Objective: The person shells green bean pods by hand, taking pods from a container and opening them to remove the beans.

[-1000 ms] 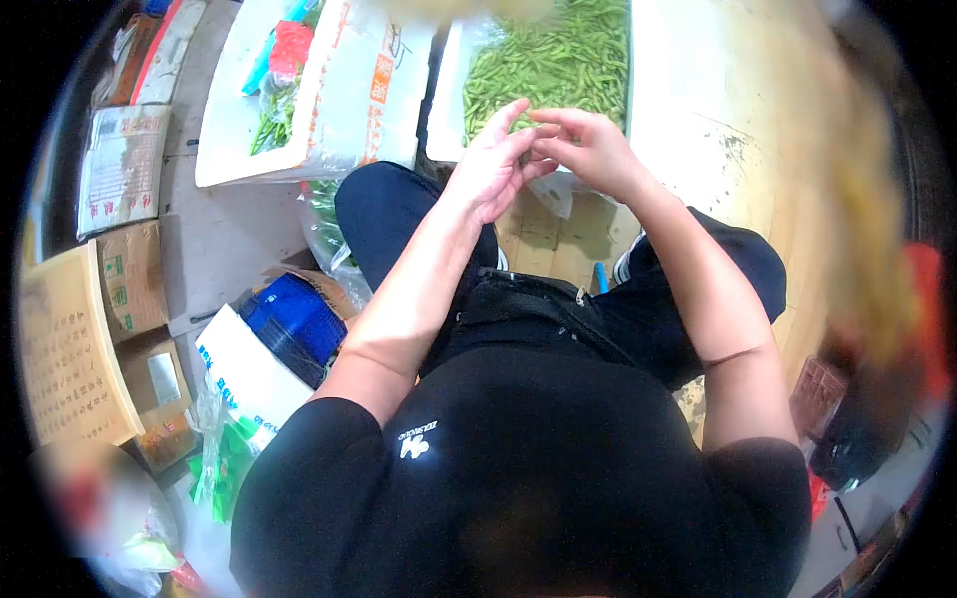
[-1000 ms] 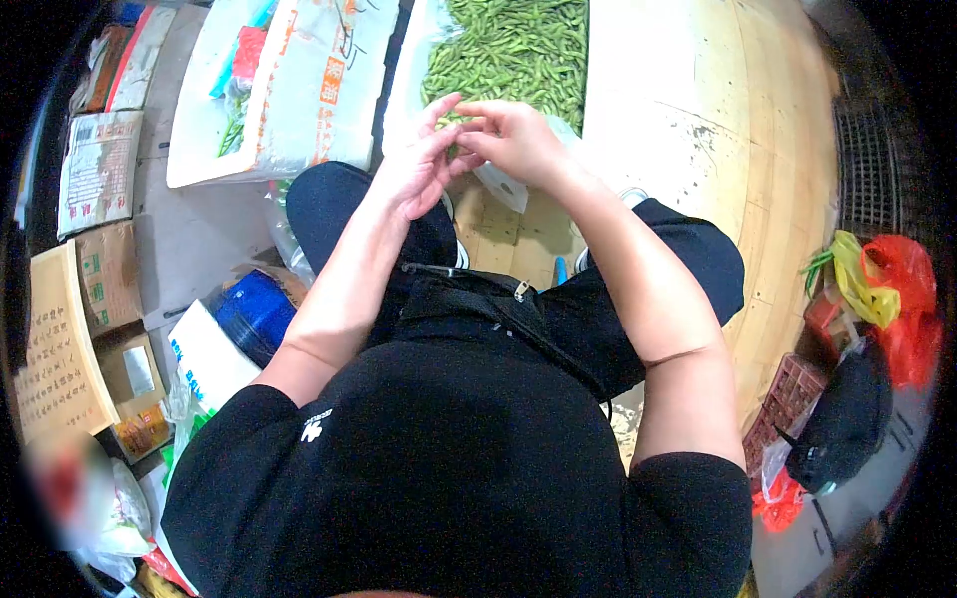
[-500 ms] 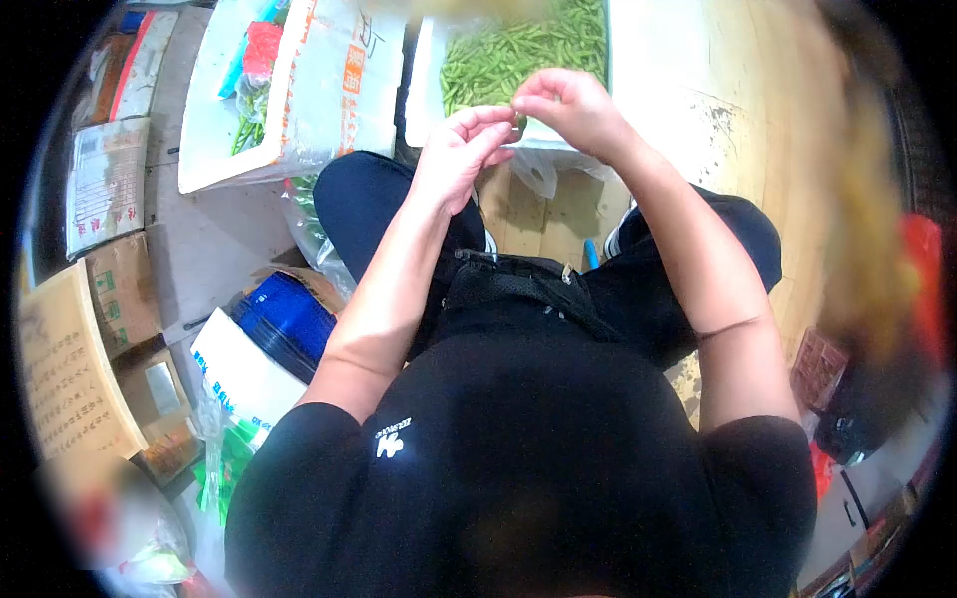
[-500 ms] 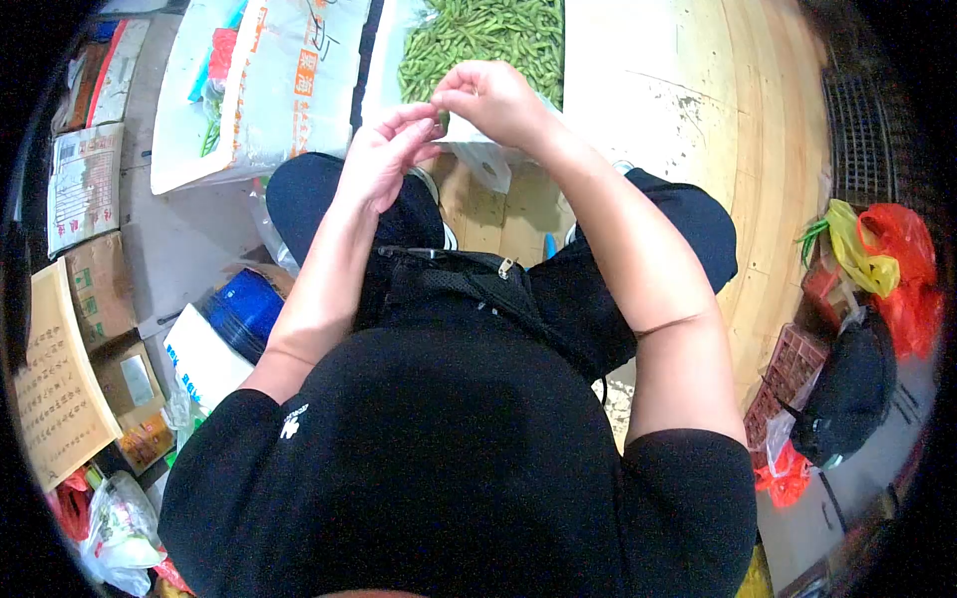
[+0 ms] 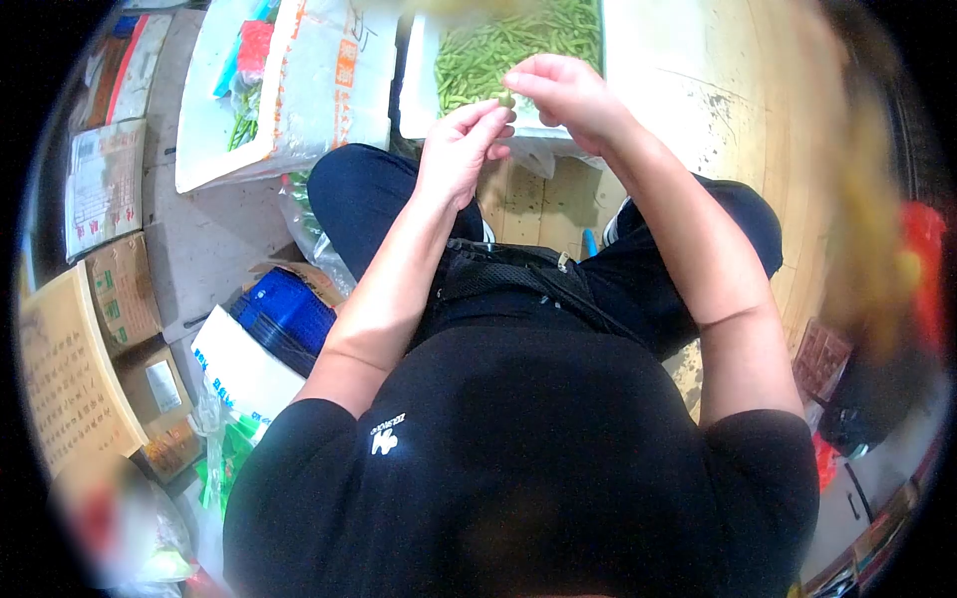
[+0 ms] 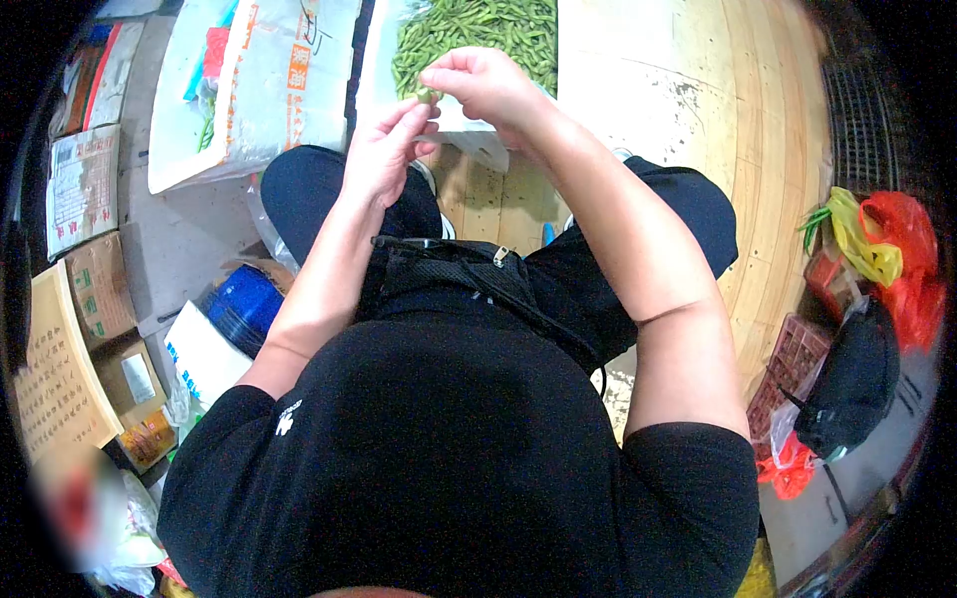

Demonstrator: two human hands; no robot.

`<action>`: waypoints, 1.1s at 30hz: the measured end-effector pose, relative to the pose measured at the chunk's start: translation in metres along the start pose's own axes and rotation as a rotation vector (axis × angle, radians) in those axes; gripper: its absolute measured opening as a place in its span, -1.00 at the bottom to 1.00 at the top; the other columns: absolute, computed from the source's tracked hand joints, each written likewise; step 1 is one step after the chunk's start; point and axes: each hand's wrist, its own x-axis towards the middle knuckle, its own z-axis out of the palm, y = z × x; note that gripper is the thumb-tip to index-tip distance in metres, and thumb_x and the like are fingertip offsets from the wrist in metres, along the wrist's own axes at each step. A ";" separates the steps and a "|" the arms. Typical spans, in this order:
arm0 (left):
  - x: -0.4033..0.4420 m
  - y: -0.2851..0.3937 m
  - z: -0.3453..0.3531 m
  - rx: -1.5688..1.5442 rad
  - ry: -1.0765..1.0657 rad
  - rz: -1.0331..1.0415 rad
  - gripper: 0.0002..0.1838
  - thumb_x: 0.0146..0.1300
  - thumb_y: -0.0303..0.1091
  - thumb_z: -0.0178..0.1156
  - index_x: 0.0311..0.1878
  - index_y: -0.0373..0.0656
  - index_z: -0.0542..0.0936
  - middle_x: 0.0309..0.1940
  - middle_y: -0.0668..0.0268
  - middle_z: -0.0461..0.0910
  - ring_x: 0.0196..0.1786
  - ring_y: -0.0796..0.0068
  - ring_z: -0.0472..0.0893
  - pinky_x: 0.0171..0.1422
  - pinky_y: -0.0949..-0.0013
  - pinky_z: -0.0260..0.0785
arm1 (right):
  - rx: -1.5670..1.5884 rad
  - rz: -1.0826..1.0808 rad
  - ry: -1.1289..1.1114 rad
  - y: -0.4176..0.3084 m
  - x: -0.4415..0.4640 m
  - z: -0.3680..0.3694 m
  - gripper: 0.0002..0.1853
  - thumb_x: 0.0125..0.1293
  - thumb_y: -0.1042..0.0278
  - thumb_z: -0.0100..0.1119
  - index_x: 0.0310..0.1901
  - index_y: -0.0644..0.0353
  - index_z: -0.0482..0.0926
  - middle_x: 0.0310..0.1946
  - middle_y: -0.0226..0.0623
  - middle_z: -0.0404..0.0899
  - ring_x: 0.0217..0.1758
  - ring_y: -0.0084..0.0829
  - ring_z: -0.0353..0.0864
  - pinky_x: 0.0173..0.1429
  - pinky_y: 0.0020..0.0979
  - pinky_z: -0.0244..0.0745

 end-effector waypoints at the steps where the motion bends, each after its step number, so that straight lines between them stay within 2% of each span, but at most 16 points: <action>1: 0.000 0.000 -0.002 -0.027 0.006 0.000 -0.71 0.19 -0.34 0.16 -0.05 -0.25 0.49 -0.30 0.32 0.56 -0.30 0.62 0.53 -0.30 0.61 0.42 | -0.022 -0.005 0.028 0.000 0.000 -0.001 -0.75 0.16 0.21 0.15 -0.23 0.20 0.53 -0.57 -0.56 0.37 -0.61 -0.73 0.20 -0.56 -0.67 0.12; 4: 0.003 -0.002 -0.004 -0.116 0.036 -0.004 -0.74 0.20 -0.32 0.15 -0.09 -0.24 0.51 -0.32 0.31 0.56 -0.32 0.62 0.54 -0.30 0.60 0.44 | -0.074 -0.055 -0.008 0.003 0.003 -0.003 -0.76 0.16 0.23 0.15 -0.24 0.23 0.54 -0.55 -0.51 0.44 -0.57 -0.66 0.33 -0.51 -0.60 0.25; 7: 0.002 -0.002 -0.003 -0.180 0.064 -0.015 -0.76 0.21 -0.30 0.14 -0.13 -0.23 0.51 -0.35 0.32 0.56 -0.34 0.62 0.53 -0.31 0.59 0.45 | -0.374 -0.425 0.065 0.016 0.007 0.000 -0.77 0.16 0.26 0.14 -0.27 0.26 0.54 -0.50 -0.39 0.53 -0.50 -0.54 0.45 -0.41 -0.51 0.37; 10: 0.002 -0.004 0.000 -0.275 0.113 -0.039 -0.79 0.23 -0.31 0.11 -0.15 -0.23 0.50 -0.40 0.34 0.55 -0.38 0.62 0.53 -0.32 0.58 0.45 | -0.623 -0.554 0.122 0.012 0.002 0.004 -0.80 0.15 0.29 0.14 -0.30 0.24 0.55 -0.47 -0.26 0.56 -0.45 -0.46 0.52 -0.33 -0.46 0.42; 13: 0.014 -0.006 -0.013 -0.447 0.105 -0.021 -0.81 0.25 -0.32 0.07 -0.17 -0.24 0.49 -0.43 0.35 0.54 -0.40 0.62 0.53 -0.32 0.57 0.47 | -0.717 -0.576 -0.006 0.013 -0.005 0.010 -0.85 0.13 0.32 0.14 -0.32 0.19 0.56 -0.49 -0.22 0.56 -0.46 -0.41 0.52 -0.34 -0.45 0.41; 14: 0.017 -0.002 -0.018 -0.514 0.091 -0.005 -0.81 0.26 -0.33 0.06 -0.17 -0.24 0.49 -0.43 0.35 0.54 -0.40 0.62 0.53 -0.32 0.56 0.47 | -0.696 -0.503 -0.057 0.010 -0.009 0.012 -0.85 0.13 0.32 0.14 -0.33 0.19 0.56 -0.49 -0.22 0.56 -0.46 -0.40 0.53 -0.33 -0.45 0.42; 16: 0.020 0.003 -0.024 -0.447 0.059 0.005 -0.79 0.28 -0.33 0.03 -0.14 -0.27 0.48 -0.42 0.35 0.54 -0.40 0.61 0.53 -0.31 0.55 0.49 | -0.654 -0.360 -0.157 0.000 -0.016 0.013 -0.86 0.13 0.33 0.13 -0.34 0.19 0.56 -0.49 -0.22 0.56 -0.45 -0.38 0.54 -0.33 -0.43 0.42; 17: 0.019 0.008 -0.024 -0.397 0.035 0.000 -0.78 0.28 -0.33 0.03 -0.13 -0.27 0.48 -0.41 0.35 0.53 -0.39 0.61 0.53 -0.30 0.54 0.49 | -0.670 -0.386 -0.170 0.000 -0.013 0.009 -0.83 0.17 0.29 0.09 -0.32 0.20 0.57 -0.47 -0.20 0.57 -0.41 -0.36 0.55 -0.29 -0.41 0.42; 20: 0.015 0.007 -0.024 -0.312 -0.031 0.010 -0.77 0.28 -0.33 0.02 -0.09 -0.26 0.47 -0.38 0.35 0.53 -0.36 0.61 0.53 -0.27 0.52 0.49 | -0.630 -0.449 -0.025 0.017 0.016 -0.014 -0.75 0.15 0.19 0.09 -0.27 0.19 0.57 -0.53 -0.10 0.54 -0.45 -0.21 0.55 -0.31 -0.30 0.42; 21: 0.014 0.006 -0.023 -0.297 -0.053 0.021 -0.77 0.28 -0.33 0.02 -0.08 -0.25 0.47 -0.37 0.36 0.53 -0.35 0.61 0.53 -0.25 0.51 0.49 | -0.641 -0.442 0.122 0.021 0.022 -0.019 -0.72 0.15 0.15 0.06 -0.25 0.17 0.59 -0.53 -0.09 0.54 -0.43 -0.18 0.56 -0.30 -0.27 0.43; 22: 0.013 0.004 -0.021 -0.298 -0.070 0.021 -0.76 0.29 -0.33 0.01 -0.06 -0.24 0.46 -0.37 0.37 0.53 -0.34 0.61 0.53 -0.24 0.50 0.49 | -0.749 -0.599 0.325 0.031 0.031 -0.023 -0.74 0.14 0.21 0.08 -0.22 0.16 0.59 -0.48 -0.06 0.55 -0.39 -0.16 0.56 -0.27 -0.29 0.44; 24: 0.010 0.002 -0.017 -0.302 -0.102 0.021 -0.75 0.29 -0.34 0.00 -0.02 -0.23 0.44 -0.37 0.40 0.53 -0.31 0.62 0.54 -0.20 0.48 0.49 | -0.811 -0.285 0.220 0.006 0.019 -0.024 -0.72 0.12 0.27 0.09 -0.15 0.16 0.57 -0.43 -0.08 0.58 -0.36 -0.27 0.59 -0.24 -0.38 0.46; 27: 0.010 0.002 -0.013 -0.302 -0.130 0.008 -0.77 0.30 -0.35 -0.01 -0.04 -0.22 0.44 -0.34 0.37 0.52 -0.29 0.59 0.54 -0.19 0.47 0.49 | -0.521 -0.430 0.111 0.012 0.022 -0.017 -0.69 0.12 0.29 0.12 -0.08 0.17 0.55 -0.38 -0.19 0.62 -0.33 -0.44 0.59 -0.19 -0.47 0.45; 30: 0.010 0.003 -0.012 -0.330 -0.180 -0.019 -0.78 0.30 -0.36 -0.02 -0.05 -0.22 0.44 -0.33 0.36 0.51 -0.29 0.58 0.54 -0.18 0.45 0.49 | -0.243 -0.263 -0.110 0.001 0.012 -0.008 -0.67 0.19 0.24 0.10 -0.05 0.22 0.53 -0.29 -0.31 0.60 -0.14 -0.51 0.52 -0.02 -0.50 0.38; 31: 0.011 0.004 -0.012 -0.343 -0.204 -0.029 -0.78 0.30 -0.36 -0.02 -0.05 -0.22 0.44 -0.33 0.36 0.51 -0.28 0.58 0.54 -0.18 0.45 0.49 | -0.254 -0.255 -0.136 0.002 0.011 -0.007 -0.71 0.19 0.23 0.12 -0.10 0.20 0.57 -0.30 -0.40 0.58 -0.16 -0.55 0.49 -0.05 -0.51 0.37; 33: 0.015 0.001 -0.015 -0.355 -0.247 -0.047 -0.79 0.30 -0.35 -0.03 -0.06 -0.22 0.44 -0.31 0.35 0.51 -0.27 0.56 0.54 -0.17 0.45 0.49 | -0.193 -0.207 -0.153 0.004 0.011 -0.004 -0.71 0.18 0.23 0.14 -0.12 0.20 0.58 -0.31 -0.40 0.57 -0.21 -0.58 0.48 -0.09 -0.52 0.37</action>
